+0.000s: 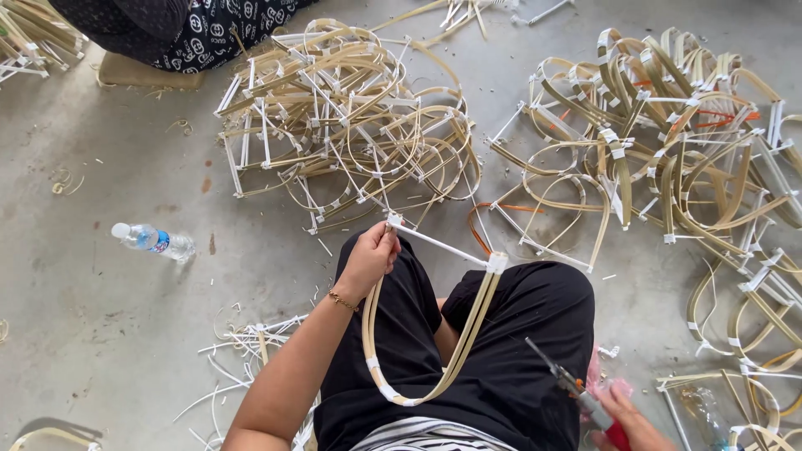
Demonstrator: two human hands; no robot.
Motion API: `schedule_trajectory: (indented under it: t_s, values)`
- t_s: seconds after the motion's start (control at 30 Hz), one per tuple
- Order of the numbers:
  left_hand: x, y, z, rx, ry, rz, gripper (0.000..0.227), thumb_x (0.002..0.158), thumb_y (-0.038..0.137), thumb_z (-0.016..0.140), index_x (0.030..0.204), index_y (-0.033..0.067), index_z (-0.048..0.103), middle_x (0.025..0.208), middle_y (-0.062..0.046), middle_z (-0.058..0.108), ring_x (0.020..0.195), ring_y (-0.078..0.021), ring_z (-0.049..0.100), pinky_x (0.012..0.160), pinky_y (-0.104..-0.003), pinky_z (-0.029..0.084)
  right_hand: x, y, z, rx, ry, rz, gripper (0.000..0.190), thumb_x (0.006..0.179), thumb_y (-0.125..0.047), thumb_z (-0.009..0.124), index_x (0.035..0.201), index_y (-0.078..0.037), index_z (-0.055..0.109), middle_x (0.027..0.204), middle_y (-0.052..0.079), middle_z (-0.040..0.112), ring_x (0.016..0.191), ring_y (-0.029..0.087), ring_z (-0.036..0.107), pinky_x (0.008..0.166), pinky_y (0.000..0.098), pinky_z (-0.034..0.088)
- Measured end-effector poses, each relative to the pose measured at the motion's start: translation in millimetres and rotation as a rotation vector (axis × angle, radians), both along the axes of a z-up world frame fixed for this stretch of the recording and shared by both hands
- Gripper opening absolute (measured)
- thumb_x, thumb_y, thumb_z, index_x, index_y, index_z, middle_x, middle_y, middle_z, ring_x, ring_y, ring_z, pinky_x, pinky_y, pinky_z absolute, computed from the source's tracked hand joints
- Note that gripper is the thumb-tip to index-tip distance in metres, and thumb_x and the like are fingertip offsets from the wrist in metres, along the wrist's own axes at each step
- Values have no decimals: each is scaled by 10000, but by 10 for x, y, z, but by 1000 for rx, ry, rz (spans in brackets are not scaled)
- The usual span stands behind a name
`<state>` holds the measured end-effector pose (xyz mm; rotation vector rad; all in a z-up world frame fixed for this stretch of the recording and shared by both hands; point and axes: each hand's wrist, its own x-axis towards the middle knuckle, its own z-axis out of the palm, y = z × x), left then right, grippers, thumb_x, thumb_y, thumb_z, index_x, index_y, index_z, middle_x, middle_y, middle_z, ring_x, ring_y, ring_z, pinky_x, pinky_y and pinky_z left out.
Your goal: The recorder is assembling wooden or bamboo frame components using plastic connectors and garden shears.
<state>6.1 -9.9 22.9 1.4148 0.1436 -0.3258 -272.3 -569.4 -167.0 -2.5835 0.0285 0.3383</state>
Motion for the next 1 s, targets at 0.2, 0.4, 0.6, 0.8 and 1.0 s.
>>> schedule_trajectory:
  t_s: [0.2,0.4,0.6,0.8,1.0]
  values:
    - [78,-110,301,-122,-124,136,303,1086,177,485,1337,61,608,778,23,523,567,-36,449,480,-206,392,-1060,-109,-1518,-17,-345,184,370,700,-303,825,1031,-247,671,1117,86,728,1017,257,733,967,339,554]
    - [115,-483,572,53,-382,151,344,1078,140,489,1400,53,572,803,28,552,593,-32,460,519,-208,405,587,1302,1564,320,75,-14,639,775,-286,819,1373,-202,610,1129,49,740,699,184,705,653,325,578]
    - [105,-770,760,293,-601,172,344,1078,117,533,1408,20,559,897,-13,623,709,-66,538,636,-245,478,1250,2007,2585,961,36,-102,716,899,-168,723,1543,-95,418,1334,79,614,632,89,630,541,259,560]
    - [-63,-733,1051,267,-688,40,438,1051,92,598,1467,6,491,1105,-67,662,956,-99,637,820,-258,557,1590,2147,2597,1167,-187,-196,373,1045,-96,550,1401,11,524,1023,48,563,705,74,558,658,260,552]
    - [-265,-766,691,220,-506,-150,416,1047,95,598,1447,4,526,1194,-87,708,1089,-129,707,906,-269,592,1473,2133,2604,1199,-477,-61,404,1129,-161,496,1503,-16,450,1103,33,538,806,74,517,790,272,544]
